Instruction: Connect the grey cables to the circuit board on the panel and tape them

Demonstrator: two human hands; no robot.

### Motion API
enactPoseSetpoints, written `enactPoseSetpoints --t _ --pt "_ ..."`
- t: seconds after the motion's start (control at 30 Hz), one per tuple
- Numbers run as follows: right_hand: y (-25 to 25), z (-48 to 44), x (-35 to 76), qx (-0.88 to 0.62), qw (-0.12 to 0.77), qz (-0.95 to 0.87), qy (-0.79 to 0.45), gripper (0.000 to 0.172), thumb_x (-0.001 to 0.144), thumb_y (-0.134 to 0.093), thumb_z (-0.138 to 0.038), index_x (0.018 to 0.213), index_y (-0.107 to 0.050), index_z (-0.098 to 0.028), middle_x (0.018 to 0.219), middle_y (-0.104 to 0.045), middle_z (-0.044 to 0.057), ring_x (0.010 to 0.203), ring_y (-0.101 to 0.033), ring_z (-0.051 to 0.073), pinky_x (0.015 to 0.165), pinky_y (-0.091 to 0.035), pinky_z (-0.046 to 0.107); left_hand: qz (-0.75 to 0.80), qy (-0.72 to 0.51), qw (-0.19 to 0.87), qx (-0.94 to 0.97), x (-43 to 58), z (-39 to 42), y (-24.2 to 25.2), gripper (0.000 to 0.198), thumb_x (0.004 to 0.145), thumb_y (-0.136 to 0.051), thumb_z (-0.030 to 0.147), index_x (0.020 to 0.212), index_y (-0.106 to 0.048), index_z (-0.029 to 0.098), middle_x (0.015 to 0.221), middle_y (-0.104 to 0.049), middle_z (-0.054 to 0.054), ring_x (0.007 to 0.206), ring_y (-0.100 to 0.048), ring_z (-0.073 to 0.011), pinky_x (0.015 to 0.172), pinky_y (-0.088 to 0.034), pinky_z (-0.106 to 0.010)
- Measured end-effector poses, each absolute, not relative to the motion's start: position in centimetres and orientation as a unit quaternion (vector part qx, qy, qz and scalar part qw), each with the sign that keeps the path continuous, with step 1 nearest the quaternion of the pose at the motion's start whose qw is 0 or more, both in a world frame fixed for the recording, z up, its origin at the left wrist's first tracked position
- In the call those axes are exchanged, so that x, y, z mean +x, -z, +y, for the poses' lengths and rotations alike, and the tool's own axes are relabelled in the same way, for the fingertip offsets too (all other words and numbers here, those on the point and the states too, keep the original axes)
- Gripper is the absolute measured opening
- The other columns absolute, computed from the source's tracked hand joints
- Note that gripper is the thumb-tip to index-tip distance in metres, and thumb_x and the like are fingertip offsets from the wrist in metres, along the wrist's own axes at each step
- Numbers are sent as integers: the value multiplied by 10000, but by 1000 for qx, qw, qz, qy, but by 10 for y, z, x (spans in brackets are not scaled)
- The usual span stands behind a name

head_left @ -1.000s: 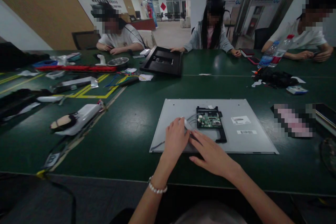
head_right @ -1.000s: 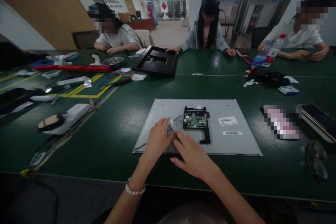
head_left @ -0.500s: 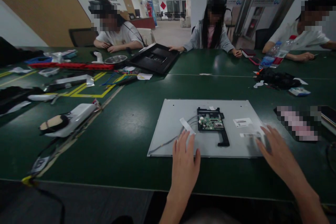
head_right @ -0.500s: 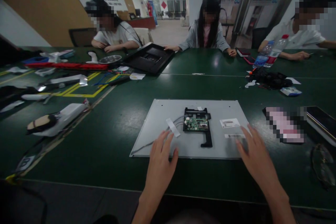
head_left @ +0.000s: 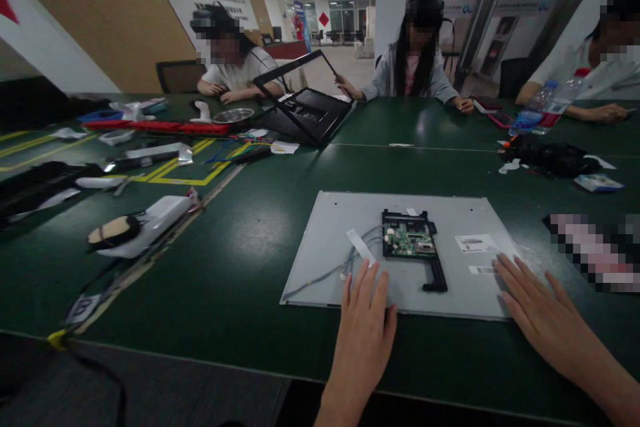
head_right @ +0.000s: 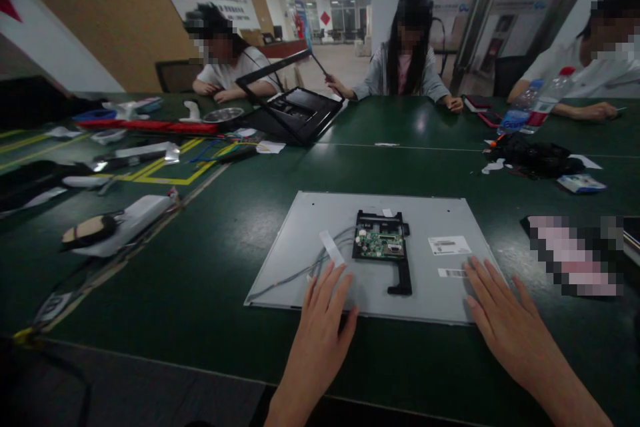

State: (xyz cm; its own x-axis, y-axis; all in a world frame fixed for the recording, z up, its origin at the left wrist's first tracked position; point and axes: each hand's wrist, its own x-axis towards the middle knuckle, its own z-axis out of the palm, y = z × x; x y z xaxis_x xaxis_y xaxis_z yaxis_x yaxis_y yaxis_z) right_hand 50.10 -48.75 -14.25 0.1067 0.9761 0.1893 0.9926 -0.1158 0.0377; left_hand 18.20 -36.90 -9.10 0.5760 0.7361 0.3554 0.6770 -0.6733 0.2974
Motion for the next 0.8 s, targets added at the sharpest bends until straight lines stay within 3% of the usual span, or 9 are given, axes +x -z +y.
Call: enactPoseSetpoints --t 0.4,0.8 --pt "122 -442 484 -638 63 -767 -35 610 989 -337 -429 1552 -132 -311 1607 -200 -7 1449 -250 253 1178 -245 504 399 -270 85 872 177 -373 90 454 943 -453 147 1385 -379 219 1486 -418 -122 1440 -277 -267 1132 -351 -535" --pt "99 -372 416 -529 113 -839 -51 611 967 -446 -455 1522 -295 -249 1606 -223 86 1451 -239 299 1161 -272 498 412 -288 150 851 175 -376 85 438 932 -462 143 1358 -422 235 1474 -418 -108 1430 -302 -259 1120 -390 -502"
